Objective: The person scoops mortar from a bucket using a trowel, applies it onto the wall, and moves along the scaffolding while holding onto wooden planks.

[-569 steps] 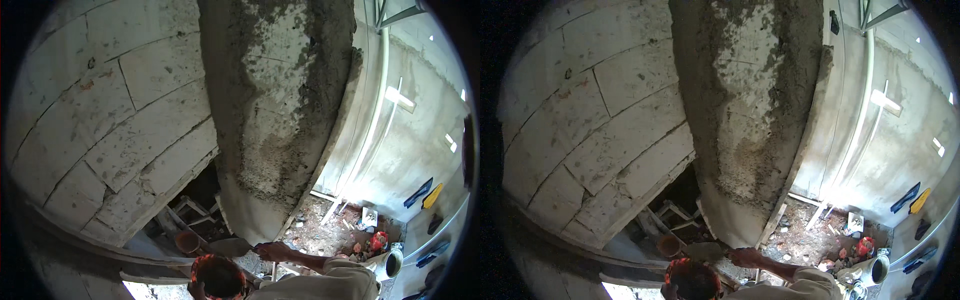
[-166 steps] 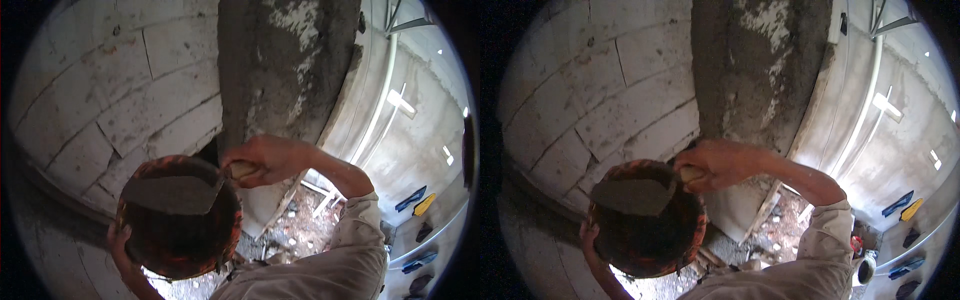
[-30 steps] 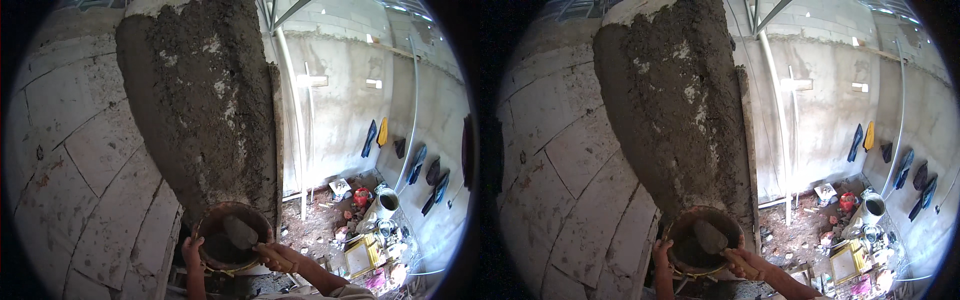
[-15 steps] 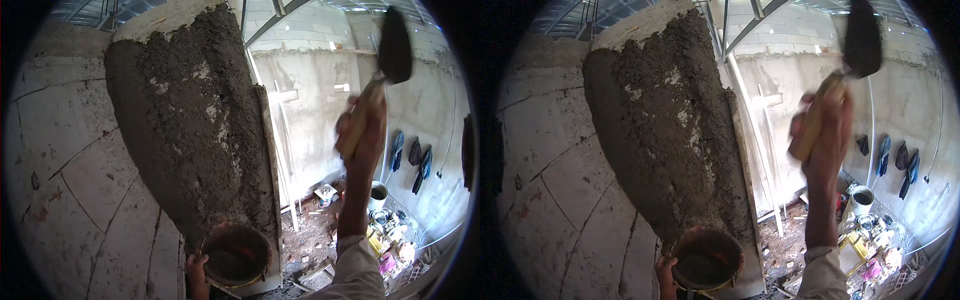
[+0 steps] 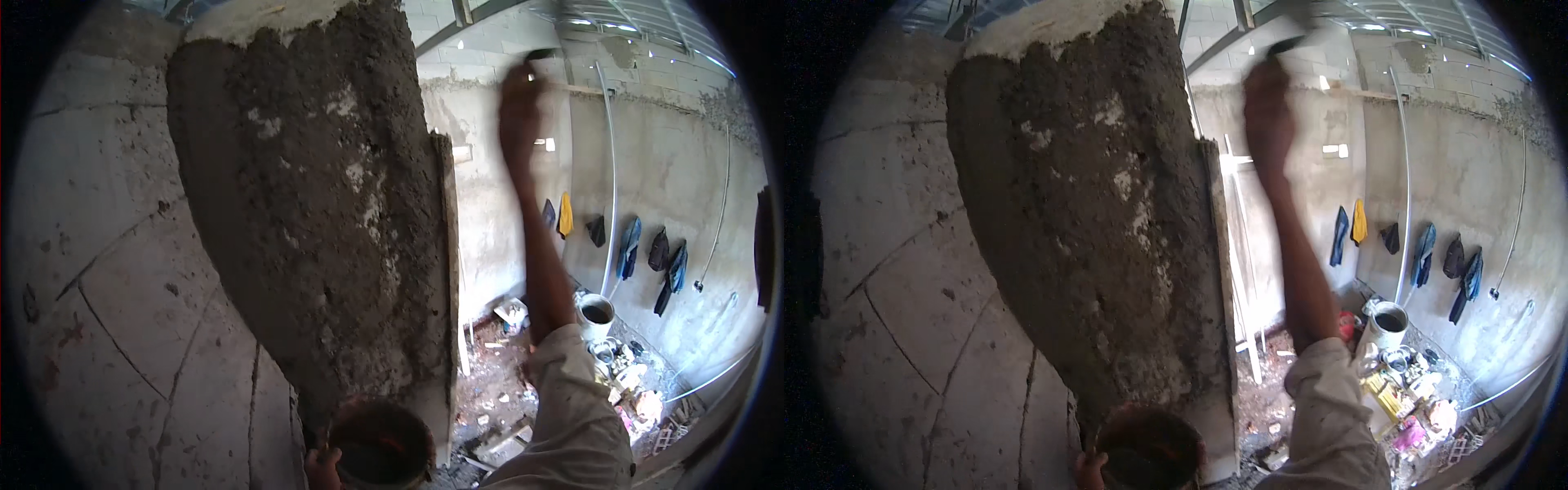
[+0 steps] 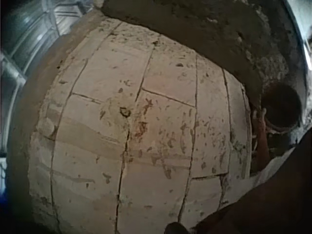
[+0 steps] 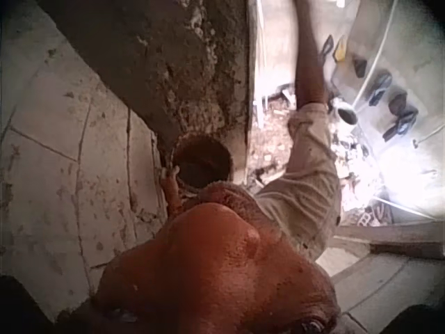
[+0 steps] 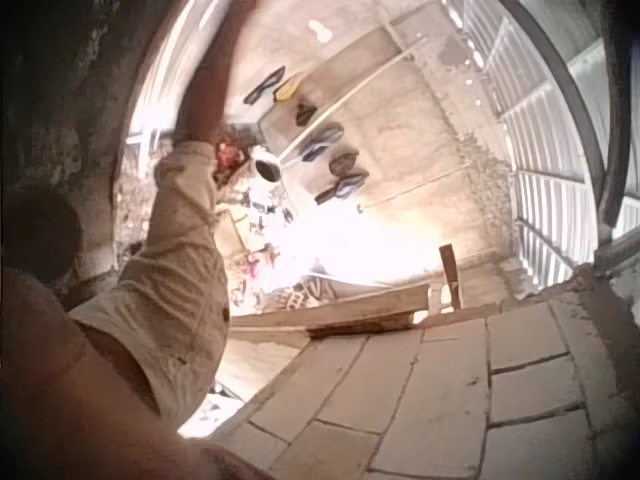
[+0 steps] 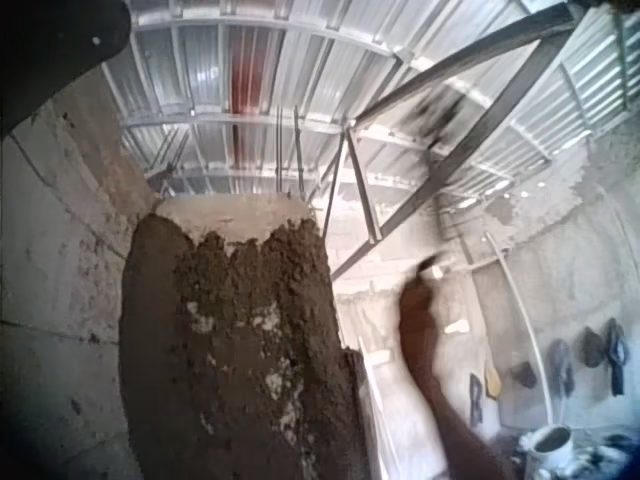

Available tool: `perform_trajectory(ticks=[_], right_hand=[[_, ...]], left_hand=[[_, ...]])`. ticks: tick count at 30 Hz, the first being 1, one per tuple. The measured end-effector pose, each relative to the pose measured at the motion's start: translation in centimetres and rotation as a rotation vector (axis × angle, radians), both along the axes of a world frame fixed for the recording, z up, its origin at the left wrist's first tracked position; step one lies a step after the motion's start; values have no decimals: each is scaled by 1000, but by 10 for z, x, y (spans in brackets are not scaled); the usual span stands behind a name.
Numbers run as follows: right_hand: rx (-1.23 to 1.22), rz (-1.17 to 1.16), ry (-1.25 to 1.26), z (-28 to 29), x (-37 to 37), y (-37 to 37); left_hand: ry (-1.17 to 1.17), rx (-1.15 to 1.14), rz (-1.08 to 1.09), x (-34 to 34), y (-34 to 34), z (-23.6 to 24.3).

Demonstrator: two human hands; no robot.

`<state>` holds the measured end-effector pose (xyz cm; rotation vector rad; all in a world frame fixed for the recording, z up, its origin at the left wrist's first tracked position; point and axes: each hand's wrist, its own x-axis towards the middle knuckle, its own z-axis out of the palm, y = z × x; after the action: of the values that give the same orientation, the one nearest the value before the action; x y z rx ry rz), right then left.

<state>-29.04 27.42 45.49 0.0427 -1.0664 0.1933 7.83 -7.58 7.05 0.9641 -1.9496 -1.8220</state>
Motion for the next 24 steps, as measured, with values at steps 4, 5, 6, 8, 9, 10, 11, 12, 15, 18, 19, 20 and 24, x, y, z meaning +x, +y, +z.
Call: perform_trajectory(ticks=[4,5,6,8,9,10,11,12,15,18,19,20,24], right_hand=[[278,1082,-1209,-337,84,-193],[217,1338,-971,-396,132,-179],[214,1061,-956,-438,169,-165],[-198,1532,-1528,-505,218,-141],[-314,1602,-1666,-514,244,-123],[-238,1620,-1847,-473,261,-101],[-138,1629,-1882,-454,266,-88],[-78,1621,-1900,-440,269,-70],[491,1248,-1866,-455,262,-46],[634,1028,-2382,-433,262,-43],[642,957,-2367,-434,262,-49],[649,881,-2341,-436,261,-57],[741,817,-1817,-475,236,-99]], left_hand=[[-256,49,104,29,-2,32],[-272,-57,26,12,1,12],[-251,-107,57,2,-18,-36],[-213,-171,175,-9,-64,-132],[-244,-171,167,-1,-55,-125],[-105,-116,152,3,-43,-99],[33,-62,139,4,-35,-78],[-23,-180,88,-7,-31,-65],[147,-151,-46,-14,-27,-60],[76,-288,-142,-36,-4,-10],[75,-303,-202,-42,-1,0],[88,-317,-266,-47,2,8],[36,-473,-494,-56,15,27]])
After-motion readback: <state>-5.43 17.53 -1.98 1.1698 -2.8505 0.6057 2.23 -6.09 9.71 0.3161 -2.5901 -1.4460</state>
